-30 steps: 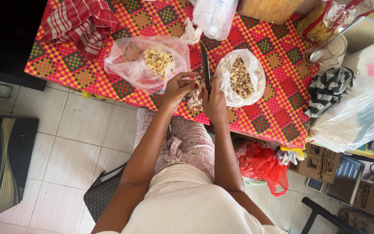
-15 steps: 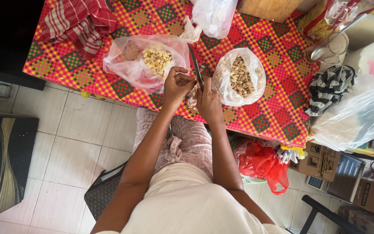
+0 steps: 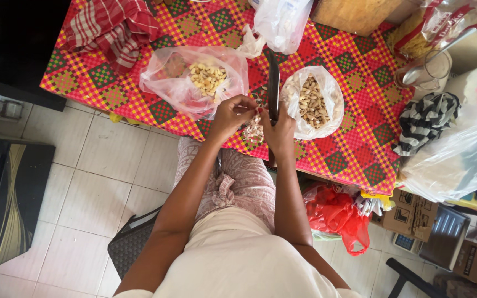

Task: The person sits at a table and uses a knife to peel ginger pieces one by one. Peeled ginger is placed into a plastic bag, while the peelings are collected in a cloth bag. The person continues this process throughout the clip.

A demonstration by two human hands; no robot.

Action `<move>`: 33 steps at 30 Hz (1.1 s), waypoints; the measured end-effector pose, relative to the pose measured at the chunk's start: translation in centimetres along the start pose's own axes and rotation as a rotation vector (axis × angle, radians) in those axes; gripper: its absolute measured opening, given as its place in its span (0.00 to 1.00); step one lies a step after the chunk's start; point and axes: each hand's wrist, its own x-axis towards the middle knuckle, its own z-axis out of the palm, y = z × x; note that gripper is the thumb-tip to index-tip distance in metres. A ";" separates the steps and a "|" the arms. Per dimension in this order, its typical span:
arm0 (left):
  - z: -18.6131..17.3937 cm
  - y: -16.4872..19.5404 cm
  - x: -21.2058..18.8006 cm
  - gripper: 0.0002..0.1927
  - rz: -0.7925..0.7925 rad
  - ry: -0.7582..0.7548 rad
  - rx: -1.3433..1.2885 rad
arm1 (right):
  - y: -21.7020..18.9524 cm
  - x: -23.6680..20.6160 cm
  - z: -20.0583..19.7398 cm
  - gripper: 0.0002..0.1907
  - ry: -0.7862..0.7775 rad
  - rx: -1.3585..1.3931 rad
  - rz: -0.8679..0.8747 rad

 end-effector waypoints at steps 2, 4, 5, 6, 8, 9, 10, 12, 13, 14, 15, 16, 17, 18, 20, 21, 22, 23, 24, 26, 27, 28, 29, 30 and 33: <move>0.6 0.3 -0.1 0.07 0.000 -0.011 0.031 | 0.0 -0.1 0.1 0.06 0.010 0.018 0.018; 1.2 0.6 -0.1 0.07 0.009 -0.025 0.048 | 0.2 -0.1 0.0 0.05 0.023 0.013 -0.001; 1.4 0.8 -0.2 0.08 0.021 -0.040 0.027 | 0.4 -0.1 0.0 0.05 0.031 0.010 -0.009; 1.5 0.8 -0.3 0.09 0.032 -0.055 0.005 | 0.7 -0.2 -0.1 0.05 0.029 0.020 -0.008; 1.7 0.9 -0.5 0.09 0.027 -0.081 -0.049 | 1.2 -0.3 -0.3 0.05 0.024 0.041 -0.007; 1.7 0.9 -0.5 0.09 0.010 -0.093 -0.080 | 1.5 -0.3 -0.3 0.05 0.026 0.022 -0.007; 1.6 0.8 -0.6 0.08 -0.007 -0.103 -0.111 | 1.7 -0.3 -0.4 0.05 0.026 0.004 -0.008; 1.4 0.5 -0.5 0.09 -0.045 -0.099 -0.221 | 2.1 -0.3 -0.6 0.05 0.031 -0.013 -0.006; 1.2 0.4 -0.4 0.09 -0.065 -0.097 -0.276 | 2.3 -0.3 -0.8 0.05 0.034 -0.011 -0.001; 0.7 0.2 -0.2 0.08 -0.021 -0.059 -0.228 | 2.4 -0.2 -1.0 0.05 0.037 -0.010 0.003; 0.0 0.2 0.0 0.08 0.024 -0.021 -0.180 | 2.4 -0.2 -1.2 0.04 0.045 0.005 0.013; -0.9 0.1 0.2 0.07 0.068 0.017 -0.132 | 2.5 -0.2 -1.4 0.04 0.053 0.020 0.023; -2.1 0.2 0.5 0.08 0.091 0.071 -0.143 | 2.5 -0.3 -1.6 0.05 0.062 0.035 0.033; -3.4 0.5 0.8 0.09 0.114 0.123 -0.154 | 2.5 -0.2 -1.8 0.05 0.077 0.013 -0.002; -5.9 1.1 1.3 0.10 0.192 0.305 -0.008 | 2.5 -0.3 -2.2 0.07 0.110 -0.033 -0.068; -7.4 1.8 1.4 0.09 0.241 0.351 0.131 | 2.5 -0.4 -2.3 0.07 0.112 -0.042 -0.054; -8.3 2.4 1.5 0.09 0.291 0.396 0.272 | 2.4 -0.4 -2.3 0.07 0.114 -0.051 -0.040; -8.7 2.9 1.4 0.12 0.277 0.413 0.355 | 2.4 -0.4 -2.3 0.07 0.117 -0.059 -0.025; -9.2 3.6 1.1 0.15 0.262 0.431 0.438 | 2.5 -0.5 -2.4 0.07 0.116 -0.085 -0.009; -8.6 4.7 0.8 0.18 0.308 0.430 0.575 | 2.6 -0.5 -2.6 0.07 0.112 -0.136 0.023; -7.6 5.1 0.9 0.17 0.370 0.413 0.627 | 2.8 -0.5 -3.0 0.07 0.116 -0.090 0.089; -6.5 5.5 1.3 0.17 0.434 0.396 0.678 | 3.1 -0.4 -3.6 0.07 0.120 -0.043 0.153; -4.9 5.7 1.6 0.16 0.433 0.366 0.652 | 3.4 -0.4 -4.2 0.08 0.121 0.005 0.217; -2.8 5.6 1.9 0.15 0.428 0.336 0.626 | 3.9 -0.4 -5.0 0.08 0.163 -0.013 0.196; 4.1 4.9 2.5 0.15 0.285 0.101 0.382 | 5.5 -0.2 -7.5 0.09 0.267 -0.074 0.130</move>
